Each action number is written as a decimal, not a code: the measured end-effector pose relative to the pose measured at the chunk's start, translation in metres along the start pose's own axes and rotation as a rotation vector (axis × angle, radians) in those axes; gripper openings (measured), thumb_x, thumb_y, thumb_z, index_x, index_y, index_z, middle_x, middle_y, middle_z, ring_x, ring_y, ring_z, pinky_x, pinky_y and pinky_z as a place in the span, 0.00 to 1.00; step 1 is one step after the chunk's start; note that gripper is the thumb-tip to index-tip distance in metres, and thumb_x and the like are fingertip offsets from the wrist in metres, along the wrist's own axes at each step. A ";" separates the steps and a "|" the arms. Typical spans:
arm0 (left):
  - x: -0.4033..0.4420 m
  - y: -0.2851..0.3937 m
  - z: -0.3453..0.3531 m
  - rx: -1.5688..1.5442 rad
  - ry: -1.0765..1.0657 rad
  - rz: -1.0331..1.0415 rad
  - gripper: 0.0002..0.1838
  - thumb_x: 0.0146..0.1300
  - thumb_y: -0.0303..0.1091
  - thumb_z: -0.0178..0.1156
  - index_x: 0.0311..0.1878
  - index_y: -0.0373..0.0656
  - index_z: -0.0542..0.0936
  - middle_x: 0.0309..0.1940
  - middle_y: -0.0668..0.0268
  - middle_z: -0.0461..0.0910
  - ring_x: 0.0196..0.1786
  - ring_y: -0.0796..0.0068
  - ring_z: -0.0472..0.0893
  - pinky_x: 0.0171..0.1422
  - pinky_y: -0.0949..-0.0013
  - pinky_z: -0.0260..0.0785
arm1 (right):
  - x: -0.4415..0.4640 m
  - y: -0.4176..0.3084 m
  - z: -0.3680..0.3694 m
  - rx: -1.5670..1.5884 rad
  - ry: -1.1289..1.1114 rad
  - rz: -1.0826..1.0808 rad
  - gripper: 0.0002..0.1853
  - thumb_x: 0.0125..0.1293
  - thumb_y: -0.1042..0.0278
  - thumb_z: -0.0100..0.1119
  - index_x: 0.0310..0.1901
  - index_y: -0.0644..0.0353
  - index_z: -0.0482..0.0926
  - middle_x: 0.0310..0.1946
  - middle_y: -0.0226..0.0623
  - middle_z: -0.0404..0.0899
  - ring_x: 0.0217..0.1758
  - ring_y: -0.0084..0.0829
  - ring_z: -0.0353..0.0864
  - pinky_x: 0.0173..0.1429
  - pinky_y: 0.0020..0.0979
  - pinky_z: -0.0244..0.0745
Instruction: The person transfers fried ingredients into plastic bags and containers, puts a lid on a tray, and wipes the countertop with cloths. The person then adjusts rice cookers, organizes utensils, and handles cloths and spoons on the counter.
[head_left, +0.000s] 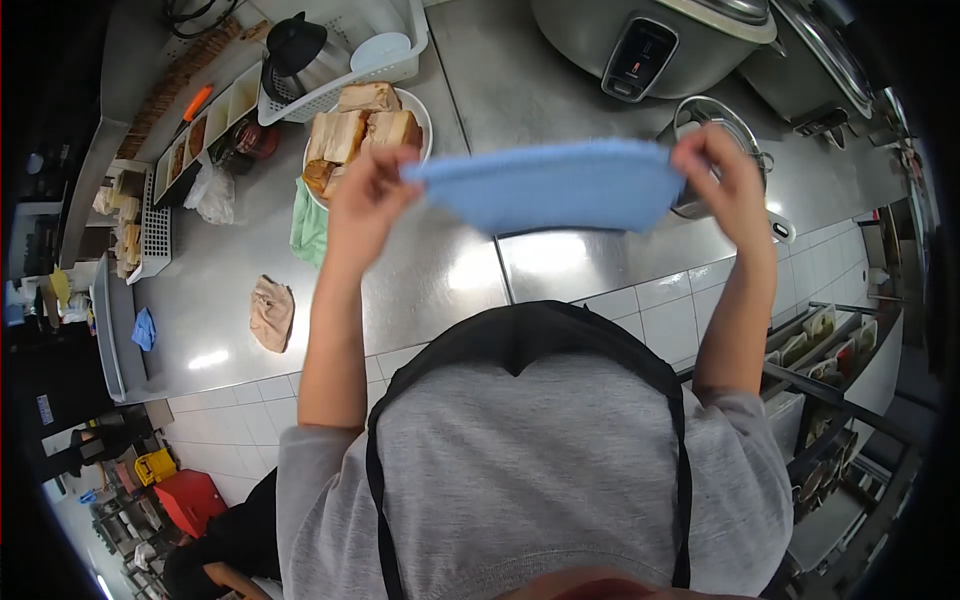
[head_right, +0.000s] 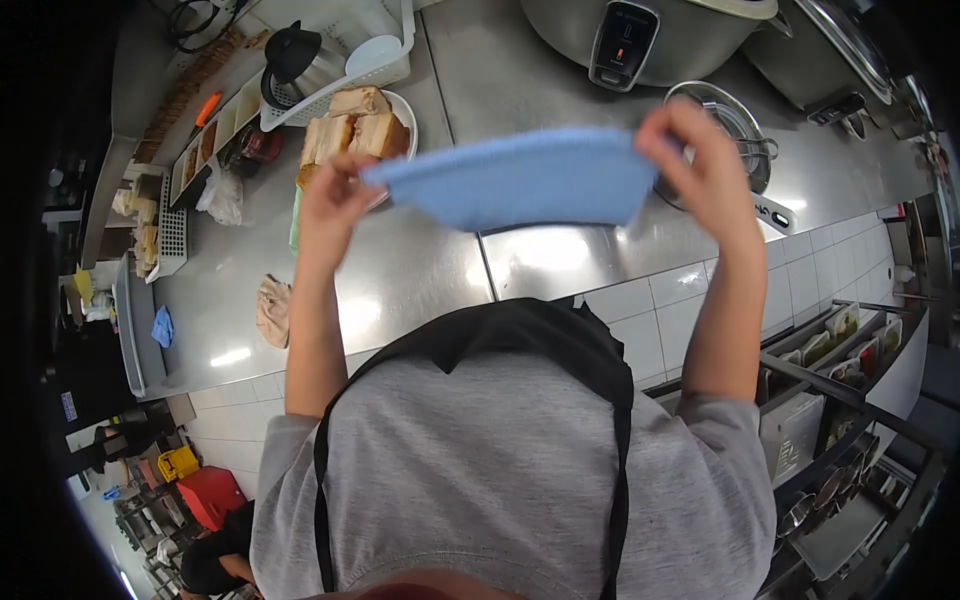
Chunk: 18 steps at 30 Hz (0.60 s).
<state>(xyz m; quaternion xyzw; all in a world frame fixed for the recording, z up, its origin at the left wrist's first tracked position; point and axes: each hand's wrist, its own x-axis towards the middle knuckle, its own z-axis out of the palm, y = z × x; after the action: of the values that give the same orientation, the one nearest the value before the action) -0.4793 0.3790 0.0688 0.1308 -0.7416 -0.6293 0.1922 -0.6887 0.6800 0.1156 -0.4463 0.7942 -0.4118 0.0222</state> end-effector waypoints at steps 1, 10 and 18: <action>0.019 0.009 0.000 -0.040 0.054 -0.004 0.14 0.53 0.20 0.61 0.45 0.39 0.74 0.39 0.69 0.75 0.42 0.83 0.74 0.43 0.79 0.67 | 0.016 -0.005 -0.003 0.043 0.076 0.028 0.05 0.59 0.71 0.58 0.33 0.62 0.74 0.30 0.27 0.72 0.35 0.20 0.70 0.42 0.21 0.64; 0.032 0.028 -0.001 0.061 0.274 0.436 0.13 0.55 0.17 0.57 0.44 0.36 0.74 0.37 0.67 0.76 0.41 0.78 0.76 0.47 0.77 0.68 | 0.024 -0.040 -0.008 -0.011 0.280 -0.158 0.07 0.56 0.72 0.61 0.31 0.64 0.74 0.29 0.31 0.71 0.33 0.23 0.69 0.41 0.22 0.64; -0.084 -0.079 0.018 0.232 -0.222 -0.121 0.13 0.50 0.16 0.59 0.40 0.41 0.78 0.33 0.69 0.76 0.35 0.80 0.73 0.43 0.76 0.67 | -0.074 0.026 0.057 0.020 -0.565 0.230 0.05 0.52 0.75 0.62 0.28 0.61 0.75 0.29 0.35 0.74 0.36 0.31 0.74 0.42 0.30 0.68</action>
<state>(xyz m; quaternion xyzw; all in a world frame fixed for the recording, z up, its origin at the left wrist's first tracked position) -0.4165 0.4172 -0.0214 0.1262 -0.8166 -0.5606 0.0548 -0.6391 0.7048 0.0356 -0.4500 0.7978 -0.2740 0.2932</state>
